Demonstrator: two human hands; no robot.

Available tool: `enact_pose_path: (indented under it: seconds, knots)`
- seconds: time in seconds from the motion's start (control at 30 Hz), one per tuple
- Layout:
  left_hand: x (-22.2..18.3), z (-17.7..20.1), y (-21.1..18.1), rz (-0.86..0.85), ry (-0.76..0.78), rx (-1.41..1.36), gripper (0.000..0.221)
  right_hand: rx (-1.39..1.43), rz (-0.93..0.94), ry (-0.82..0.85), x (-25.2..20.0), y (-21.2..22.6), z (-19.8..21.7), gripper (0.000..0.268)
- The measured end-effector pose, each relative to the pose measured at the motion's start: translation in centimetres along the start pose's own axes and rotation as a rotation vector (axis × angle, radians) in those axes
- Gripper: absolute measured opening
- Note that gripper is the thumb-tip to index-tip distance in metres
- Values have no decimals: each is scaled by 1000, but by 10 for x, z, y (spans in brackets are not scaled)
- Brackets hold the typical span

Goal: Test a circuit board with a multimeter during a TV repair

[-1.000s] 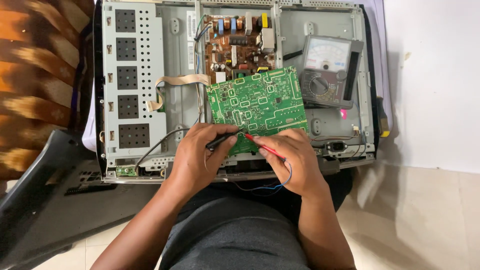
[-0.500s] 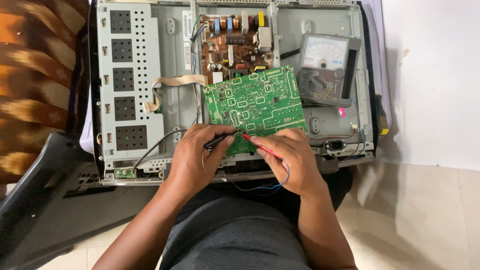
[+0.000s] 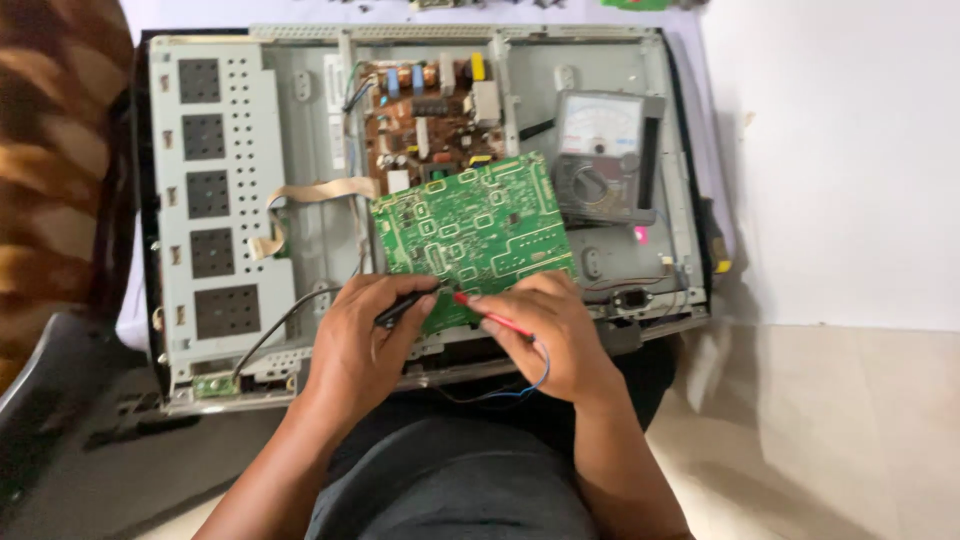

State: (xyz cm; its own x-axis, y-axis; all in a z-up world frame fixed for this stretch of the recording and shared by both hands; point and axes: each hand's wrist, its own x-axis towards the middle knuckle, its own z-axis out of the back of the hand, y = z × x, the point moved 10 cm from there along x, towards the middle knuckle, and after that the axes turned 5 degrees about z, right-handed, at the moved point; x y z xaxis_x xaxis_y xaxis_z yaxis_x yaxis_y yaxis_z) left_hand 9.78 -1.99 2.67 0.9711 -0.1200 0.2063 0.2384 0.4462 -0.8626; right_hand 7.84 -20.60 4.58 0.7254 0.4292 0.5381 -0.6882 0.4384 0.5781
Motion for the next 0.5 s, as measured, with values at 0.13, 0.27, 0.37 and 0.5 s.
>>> enact_pose_path:
  seconds: [0.13, 0.27, 0.37, 0.5]
  knots:
    - [-2, -1, -14, -32, 41, 13, 20, -35, 24, 91, -2, 10, -1, 23]
    - [-9, -11, -38, -282, 148, 101, 29, 127, 26, 100, -4, 10, 0, 14]
    - [-14, -20, -41, -329, 244, 69, 30, 202, 98, 94, -9, 14, 1, 14]
    - [-17, -20, -55, -394, 353, -78, 23, 237, 178, 65, -4, 25, 9, 14]
